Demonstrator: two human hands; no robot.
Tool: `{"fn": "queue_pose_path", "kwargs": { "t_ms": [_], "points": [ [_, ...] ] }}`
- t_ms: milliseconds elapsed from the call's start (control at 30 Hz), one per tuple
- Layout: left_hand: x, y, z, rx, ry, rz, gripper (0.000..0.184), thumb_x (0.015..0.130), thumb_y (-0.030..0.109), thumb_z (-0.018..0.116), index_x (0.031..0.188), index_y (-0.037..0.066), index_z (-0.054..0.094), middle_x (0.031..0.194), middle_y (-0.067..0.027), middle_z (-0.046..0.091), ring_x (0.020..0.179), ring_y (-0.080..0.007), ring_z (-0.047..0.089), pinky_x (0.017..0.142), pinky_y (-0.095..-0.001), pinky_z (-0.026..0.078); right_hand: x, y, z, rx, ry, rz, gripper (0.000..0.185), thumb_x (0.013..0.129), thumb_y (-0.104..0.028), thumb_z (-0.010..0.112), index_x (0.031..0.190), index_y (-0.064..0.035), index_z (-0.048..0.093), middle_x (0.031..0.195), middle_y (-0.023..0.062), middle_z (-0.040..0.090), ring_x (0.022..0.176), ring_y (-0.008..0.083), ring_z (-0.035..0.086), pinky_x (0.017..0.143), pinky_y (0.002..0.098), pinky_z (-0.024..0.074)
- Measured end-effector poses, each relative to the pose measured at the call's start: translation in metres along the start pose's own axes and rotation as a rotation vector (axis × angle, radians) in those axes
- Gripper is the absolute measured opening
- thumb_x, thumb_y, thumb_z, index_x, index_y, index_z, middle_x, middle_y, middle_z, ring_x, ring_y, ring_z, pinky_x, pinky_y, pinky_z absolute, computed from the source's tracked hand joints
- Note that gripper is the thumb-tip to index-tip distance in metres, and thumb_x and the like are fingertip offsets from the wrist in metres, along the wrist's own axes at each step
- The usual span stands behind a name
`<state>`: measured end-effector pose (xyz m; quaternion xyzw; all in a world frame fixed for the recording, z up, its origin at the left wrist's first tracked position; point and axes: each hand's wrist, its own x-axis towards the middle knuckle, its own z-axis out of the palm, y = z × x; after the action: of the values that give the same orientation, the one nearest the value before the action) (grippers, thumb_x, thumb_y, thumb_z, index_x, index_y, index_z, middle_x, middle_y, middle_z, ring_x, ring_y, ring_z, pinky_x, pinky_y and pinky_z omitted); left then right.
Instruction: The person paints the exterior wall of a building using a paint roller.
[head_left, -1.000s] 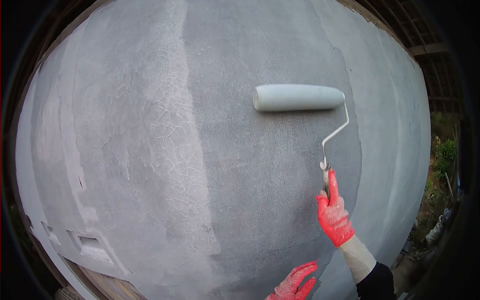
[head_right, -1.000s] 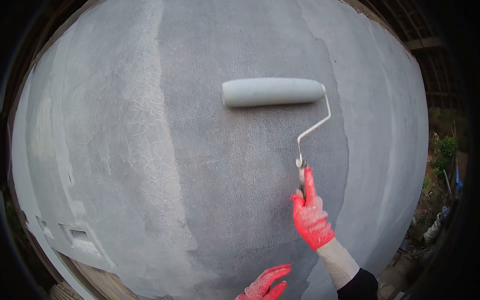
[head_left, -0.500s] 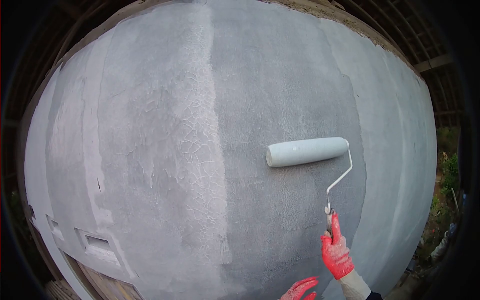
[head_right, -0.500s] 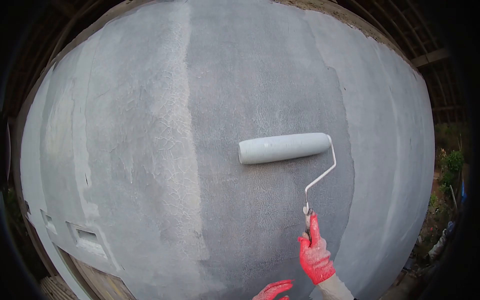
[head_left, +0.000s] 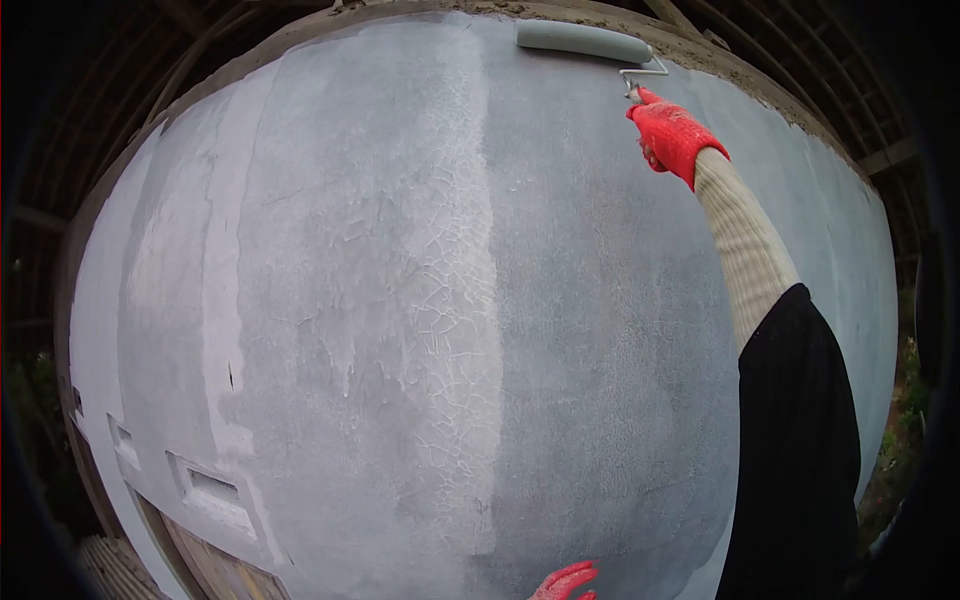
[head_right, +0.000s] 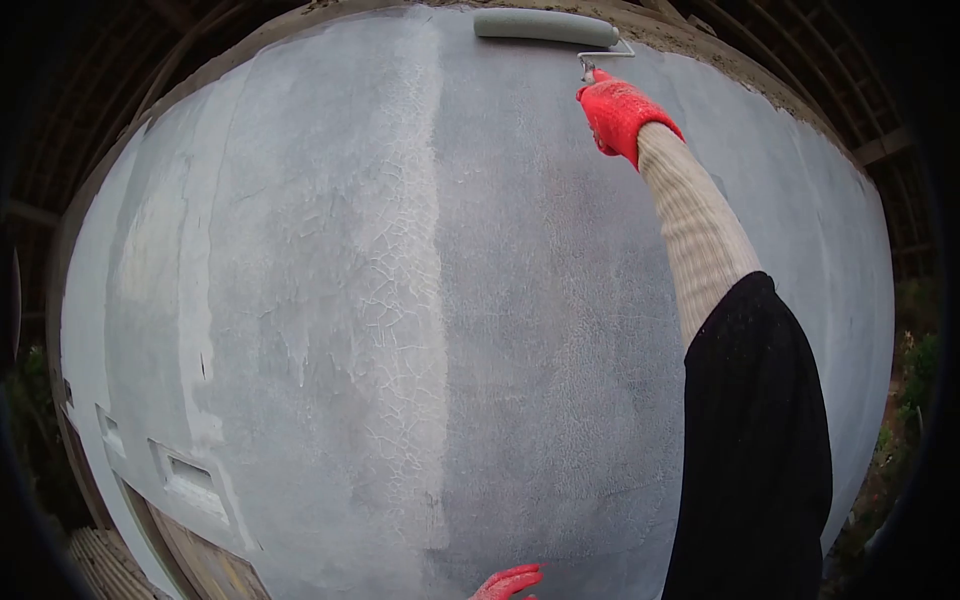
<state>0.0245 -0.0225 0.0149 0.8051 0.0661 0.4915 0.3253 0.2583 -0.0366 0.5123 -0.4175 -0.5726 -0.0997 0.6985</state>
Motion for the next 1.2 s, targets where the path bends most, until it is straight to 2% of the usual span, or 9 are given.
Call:
{"fn": "queue_pose_path", "kwargs": {
  "t_ms": [267,333,600,767,867,933,1000,1100,1200],
  "points": [
    [-0.004,-0.014,-0.024,0.082,0.116,-0.042,0.030,0.094,0.013,0.059,0.123,0.005,0.055,0.121,-0.0150,0.057,0.106,-0.0259,0.058,0.088,-0.0315,0.048,0.032,-0.008,0.026,0.188,-0.012,0.026,0.043,0.097,-0.030,0.053,0.137,-0.0186,0.045,0.062,0.0010,0.047,0.046,0.0118,0.044,0.043,0.0273,0.0396],
    [-0.008,-0.013,-0.019,0.077,0.095,-0.042,0.030,0.095,0.013,0.059,0.123,0.005,0.055,0.122,-0.0149,0.056,0.103,-0.0260,0.059,0.087,-0.0316,0.048,0.003,0.026,0.021,-0.351,0.066,-0.157,0.045,0.098,-0.025,0.045,0.142,-0.0207,0.041,0.063,0.0006,0.045,0.047,0.0115,0.043,0.044,0.0285,0.0395],
    [-0.038,-0.004,0.007,-0.087,-0.060,-0.001,0.029,0.095,0.011,0.059,0.122,0.004,0.055,0.124,-0.0154,0.055,0.112,-0.0281,0.056,0.092,-0.0331,0.046,-0.300,0.176,0.014,-0.426,0.123,-0.071,0.065,0.094,-0.004,0.046,0.153,-0.0220,0.027,0.070,0.0037,0.053,0.051,0.0098,0.045,0.048,0.0280,0.0419],
    [-0.057,0.004,0.010,-0.134,-0.147,-0.044,0.029,0.094,0.010,0.059,0.122,0.003,0.055,0.126,-0.0156,0.054,0.115,-0.0282,0.054,0.095,-0.0339,0.045,-0.547,0.251,0.016,-0.369,-0.054,0.290,0.073,0.088,0.000,0.054,0.152,-0.0101,0.020,0.085,0.0237,0.063,0.062,0.0300,0.060,0.059,0.0356,0.0458],
    [-0.068,0.007,0.012,-0.324,-0.150,-0.095,0.029,0.094,0.009,0.059,0.122,0.003,0.055,0.126,-0.0150,0.053,0.116,-0.0276,0.054,0.097,-0.0342,0.044,-0.617,0.259,0.020,-0.410,-0.106,0.287,0.077,0.087,0.002,0.051,0.154,-0.0122,0.017,0.075,0.0046,0.053,0.059,0.0126,0.049,0.055,0.0302,0.0436],
    [-0.076,0.008,0.012,-0.423,-0.150,-0.199,0.029,0.094,0.009,0.059,0.122,0.002,0.056,0.126,-0.0143,0.053,0.117,-0.0268,0.053,0.097,-0.0343,0.044,-0.622,0.262,0.021,-0.290,-0.117,0.329,0.074,0.087,0.003,0.052,0.153,-0.0087,0.018,0.105,0.0210,0.067,0.069,0.0229,0.065,0.063,0.0336,0.0490],
    [-0.076,0.017,0.004,-0.312,-0.169,-0.175,0.028,0.094,0.009,0.059,0.121,0.002,0.056,0.126,-0.0146,0.053,0.116,-0.0275,0.054,0.096,-0.0344,0.045,-0.566,0.234,0.028,-0.252,-0.098,0.315,0.073,0.088,0.008,0.046,0.154,-0.0103,0.018,0.131,0.0173,0.057,0.073,0.0189,0.064,0.063,0.0321,0.0492],
    [-0.076,0.024,-0.001,-0.160,-0.176,-0.113,0.028,0.094,0.010,0.059,0.121,0.003,0.056,0.125,-0.0153,0.054,0.113,-0.0293,0.055,0.094,-0.0348,0.046,-0.455,0.179,0.049,0.059,0.021,0.464,0.069,0.093,0.002,0.047,0.154,-0.0144,0.020,0.111,0.0075,0.063,0.056,0.0084,0.051,0.051,0.0230,0.0444],
    [-0.079,0.026,-0.003,-0.112,-0.146,-0.087,0.027,0.094,0.010,0.059,0.120,0.003,0.057,0.124,-0.0160,0.055,0.110,-0.0311,0.057,0.091,-0.0353,0.047,-0.372,0.138,0.071,0.205,0.066,0.470,0.063,0.098,-0.011,0.047,0.154,-0.0186,0.019,0.062,-0.0008,0.047,0.044,0.0069,0.041,0.039,0.0252,0.0400]
  ]
}}
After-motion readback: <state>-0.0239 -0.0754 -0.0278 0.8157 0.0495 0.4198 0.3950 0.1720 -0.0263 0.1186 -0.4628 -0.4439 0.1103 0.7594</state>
